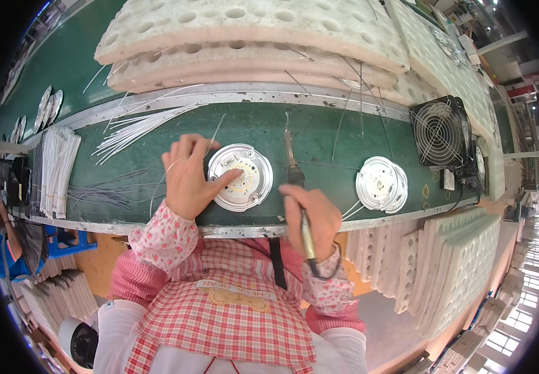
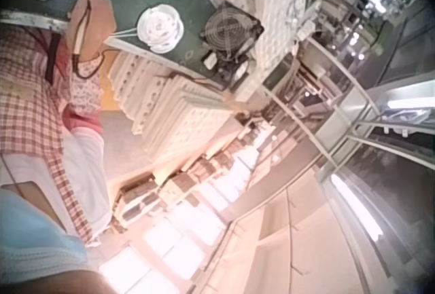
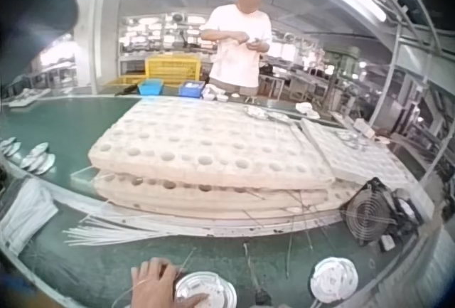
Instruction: The person solders electrical wires onto circular LED light circuit boards with a soldering iron and solder wire.
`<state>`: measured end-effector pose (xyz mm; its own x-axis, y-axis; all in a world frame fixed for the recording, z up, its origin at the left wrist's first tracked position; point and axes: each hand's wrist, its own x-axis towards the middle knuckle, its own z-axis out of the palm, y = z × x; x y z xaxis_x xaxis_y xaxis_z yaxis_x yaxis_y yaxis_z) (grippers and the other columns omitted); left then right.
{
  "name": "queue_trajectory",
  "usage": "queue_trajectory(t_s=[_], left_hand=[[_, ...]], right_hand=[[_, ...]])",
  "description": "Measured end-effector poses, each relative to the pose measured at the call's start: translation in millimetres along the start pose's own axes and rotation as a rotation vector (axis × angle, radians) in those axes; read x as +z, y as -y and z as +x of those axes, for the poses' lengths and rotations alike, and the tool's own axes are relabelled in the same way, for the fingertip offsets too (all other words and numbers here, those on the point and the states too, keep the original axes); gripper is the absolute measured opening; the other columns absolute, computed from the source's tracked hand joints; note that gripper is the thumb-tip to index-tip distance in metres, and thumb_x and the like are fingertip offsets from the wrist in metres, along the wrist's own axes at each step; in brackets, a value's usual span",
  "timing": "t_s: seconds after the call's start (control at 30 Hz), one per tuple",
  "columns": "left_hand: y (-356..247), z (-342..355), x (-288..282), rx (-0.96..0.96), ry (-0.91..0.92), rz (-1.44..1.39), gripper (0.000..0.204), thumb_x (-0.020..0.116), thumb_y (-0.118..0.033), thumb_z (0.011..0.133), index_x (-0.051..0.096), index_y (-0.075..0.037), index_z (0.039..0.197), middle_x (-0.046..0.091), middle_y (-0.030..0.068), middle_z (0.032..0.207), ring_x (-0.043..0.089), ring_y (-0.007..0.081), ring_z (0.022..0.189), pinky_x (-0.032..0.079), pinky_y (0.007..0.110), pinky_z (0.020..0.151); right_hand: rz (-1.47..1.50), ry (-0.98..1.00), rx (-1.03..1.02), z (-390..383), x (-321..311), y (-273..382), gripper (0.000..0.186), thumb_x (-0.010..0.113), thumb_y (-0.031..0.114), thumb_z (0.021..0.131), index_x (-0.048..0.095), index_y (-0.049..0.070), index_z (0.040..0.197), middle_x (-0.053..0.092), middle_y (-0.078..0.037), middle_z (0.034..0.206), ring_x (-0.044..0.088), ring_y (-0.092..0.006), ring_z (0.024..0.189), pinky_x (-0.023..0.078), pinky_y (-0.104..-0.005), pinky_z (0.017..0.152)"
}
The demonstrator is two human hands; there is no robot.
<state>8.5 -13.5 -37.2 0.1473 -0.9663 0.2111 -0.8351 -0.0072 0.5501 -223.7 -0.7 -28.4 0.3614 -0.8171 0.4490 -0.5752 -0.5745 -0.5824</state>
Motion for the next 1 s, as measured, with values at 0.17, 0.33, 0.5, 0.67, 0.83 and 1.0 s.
queue_trajectory(t_s=[0.17, 0.33, 0.5, 0.67, 0.83, 1.0], left_hand=[[7.0, -10.5, -23.8, 0.185, -0.233, 0.138, 0.014, 0.076, -0.018, 0.079, 0.068, -0.007, 0.084, 0.061, 0.0036, 0.102, 0.053, 0.0254, 0.104, 0.034, 0.044, 0.090], [4.9, -18.3, -26.6, 0.349, -0.046, 0.015, 0.014, 0.075, -0.013, 0.073, 0.066, -0.008, 0.063, 0.063, -0.0022, 0.084, 0.059, 0.0205, 0.091, 0.037, 0.046, 0.086], [2.5, -14.5, -18.9, 0.385, 0.029, -0.079, 0.015, 0.075, -0.006, 0.068, 0.063, -0.007, 0.058, 0.066, -0.0030, 0.082, 0.062, 0.0184, 0.086, 0.038, 0.044, 0.085], [1.5, -9.8, -8.2, 0.420, 0.025, -0.095, 0.016, 0.075, -0.006, 0.068, 0.062, -0.007, 0.058, 0.066, -0.0028, 0.080, 0.062, 0.0168, 0.082, 0.039, 0.042, 0.084], [1.2, -7.3, -0.6, 0.450, 0.025, -0.100, 0.017, 0.075, -0.007, 0.068, 0.062, -0.008, 0.058, 0.065, -0.0025, 0.079, 0.061, 0.0161, 0.079, 0.040, 0.040, 0.083], [-2.3, -8.0, 4.6, 0.445, 0.021, -0.068, 0.017, 0.074, -0.007, 0.070, 0.062, -0.008, 0.058, 0.062, -0.0019, 0.079, 0.060, 0.0163, 0.079, 0.040, 0.039, 0.083]], right_hand=[[0.384, 0.068, 0.162, 14.5, -10.7, -0.2, 0.022, 0.064, 0.006, 0.084, 0.072, 0.000, 0.103, 0.065, -0.009, 0.067, 0.057, -0.0200, 0.051, 0.044, -0.0300, 0.051], [0.391, 0.208, 0.076, 21.0, -8.8, -7.0, 0.024, 0.063, 0.004, 0.078, 0.074, 0.002, 0.098, 0.061, -0.009, 0.061, 0.055, -0.0200, 0.048, 0.042, -0.0315, 0.048], [0.403, 0.231, 0.063, 28.1, -7.6, -5.8, 0.025, 0.063, 0.004, 0.075, 0.074, 0.002, 0.097, 0.062, -0.010, 0.062, 0.055, -0.0205, 0.049, 0.042, -0.0324, 0.048], [0.391, 0.288, 0.063, 31.9, -13.7, -9.9, 0.025, 0.062, 0.004, 0.078, 0.074, 0.001, 0.100, 0.065, -0.011, 0.068, 0.059, -0.0212, 0.053, 0.045, -0.0320, 0.051], [0.422, 0.325, 0.085, 31.7, -18.2, -14.0, 0.024, 0.060, 0.006, 0.083, 0.073, 0.001, 0.102, 0.067, -0.011, 0.071, 0.062, -0.0197, 0.056, 0.047, -0.0309, 0.053], [0.509, 0.387, 0.329, 38.4, -23.4, -12.3, 0.024, 0.058, 0.012, 0.091, 0.073, -0.001, 0.105, 0.069, -0.011, 0.075, 0.062, -0.0136, 0.059, 0.048, -0.0279, 0.056]])
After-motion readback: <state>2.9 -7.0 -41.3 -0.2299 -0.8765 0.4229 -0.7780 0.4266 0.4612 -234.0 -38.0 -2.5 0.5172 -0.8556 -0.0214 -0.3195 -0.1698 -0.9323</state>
